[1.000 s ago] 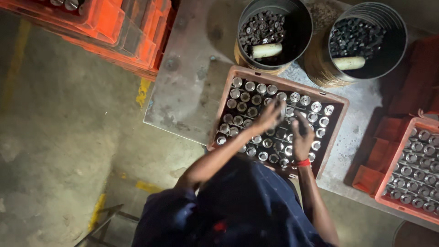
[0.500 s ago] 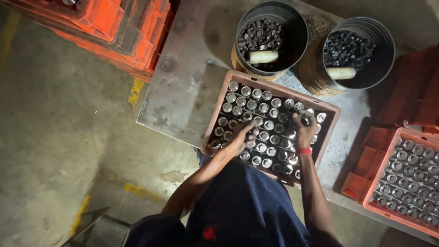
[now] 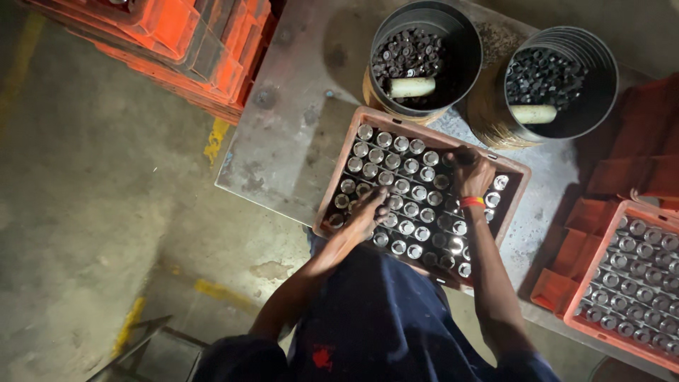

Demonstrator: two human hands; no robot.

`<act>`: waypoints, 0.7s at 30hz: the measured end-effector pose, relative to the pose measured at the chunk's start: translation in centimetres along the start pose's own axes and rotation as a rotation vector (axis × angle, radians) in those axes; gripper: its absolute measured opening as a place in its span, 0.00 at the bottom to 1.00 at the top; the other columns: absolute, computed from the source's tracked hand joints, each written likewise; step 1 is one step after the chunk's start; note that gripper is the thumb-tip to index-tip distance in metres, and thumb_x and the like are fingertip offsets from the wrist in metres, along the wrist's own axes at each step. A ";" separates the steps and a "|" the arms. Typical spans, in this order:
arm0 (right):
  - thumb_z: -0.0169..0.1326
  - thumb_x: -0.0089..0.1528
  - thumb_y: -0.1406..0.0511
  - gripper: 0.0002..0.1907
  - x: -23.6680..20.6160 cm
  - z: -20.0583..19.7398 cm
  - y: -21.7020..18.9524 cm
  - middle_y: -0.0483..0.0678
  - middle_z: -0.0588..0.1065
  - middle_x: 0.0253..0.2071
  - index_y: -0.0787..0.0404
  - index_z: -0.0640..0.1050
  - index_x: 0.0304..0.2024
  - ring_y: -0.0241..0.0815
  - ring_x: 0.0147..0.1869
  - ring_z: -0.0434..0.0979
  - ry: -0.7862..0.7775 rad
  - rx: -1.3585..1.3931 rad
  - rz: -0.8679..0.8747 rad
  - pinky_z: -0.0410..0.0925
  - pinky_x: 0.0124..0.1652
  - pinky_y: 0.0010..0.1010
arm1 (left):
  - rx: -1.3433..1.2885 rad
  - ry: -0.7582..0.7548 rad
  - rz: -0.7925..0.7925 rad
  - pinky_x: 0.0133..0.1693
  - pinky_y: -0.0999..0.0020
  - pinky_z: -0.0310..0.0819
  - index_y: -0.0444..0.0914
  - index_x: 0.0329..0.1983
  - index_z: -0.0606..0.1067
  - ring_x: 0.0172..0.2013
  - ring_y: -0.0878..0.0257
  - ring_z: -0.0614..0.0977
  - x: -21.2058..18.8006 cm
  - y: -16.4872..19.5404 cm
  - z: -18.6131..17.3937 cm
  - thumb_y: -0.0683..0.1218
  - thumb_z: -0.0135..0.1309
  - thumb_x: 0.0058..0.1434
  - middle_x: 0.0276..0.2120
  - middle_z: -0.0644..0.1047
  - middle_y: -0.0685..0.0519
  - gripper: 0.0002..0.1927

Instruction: The person repeatedly picks small metal caps from two buckets and places them into a red plastic crate with a grid of circular indentations. The person fills the crate by hand, then lifts and moves the crate to another location before continuing to fill it.

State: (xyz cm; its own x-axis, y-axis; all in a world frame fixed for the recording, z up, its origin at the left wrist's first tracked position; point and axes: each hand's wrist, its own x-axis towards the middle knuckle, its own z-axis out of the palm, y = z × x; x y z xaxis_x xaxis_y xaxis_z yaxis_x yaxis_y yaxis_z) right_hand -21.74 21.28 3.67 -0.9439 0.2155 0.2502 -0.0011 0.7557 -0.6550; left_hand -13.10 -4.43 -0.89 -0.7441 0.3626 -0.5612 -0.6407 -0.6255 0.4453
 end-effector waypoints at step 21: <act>0.66 0.58 0.70 0.15 -8.0 -1.5 1.1 0.42 0.82 0.46 0.59 0.82 0.48 0.36 0.47 0.80 0.081 0.583 0.357 0.75 0.50 0.31 | 0.527 0.054 -0.039 0.23 0.79 0.60 0.48 0.64 0.68 0.23 0.74 0.69 0.2 -2.8 1.0 0.61 0.54 0.67 0.32 0.74 0.56 0.26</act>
State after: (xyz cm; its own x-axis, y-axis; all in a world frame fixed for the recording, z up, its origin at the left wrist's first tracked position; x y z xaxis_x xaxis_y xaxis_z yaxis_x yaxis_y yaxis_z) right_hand -13.69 21.36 2.00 -0.8916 0.4525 -0.0145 0.1064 0.1783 -0.9782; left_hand -11.66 -1.96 -1.54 -0.7156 0.3336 -0.6137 -0.6867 -0.1749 0.7056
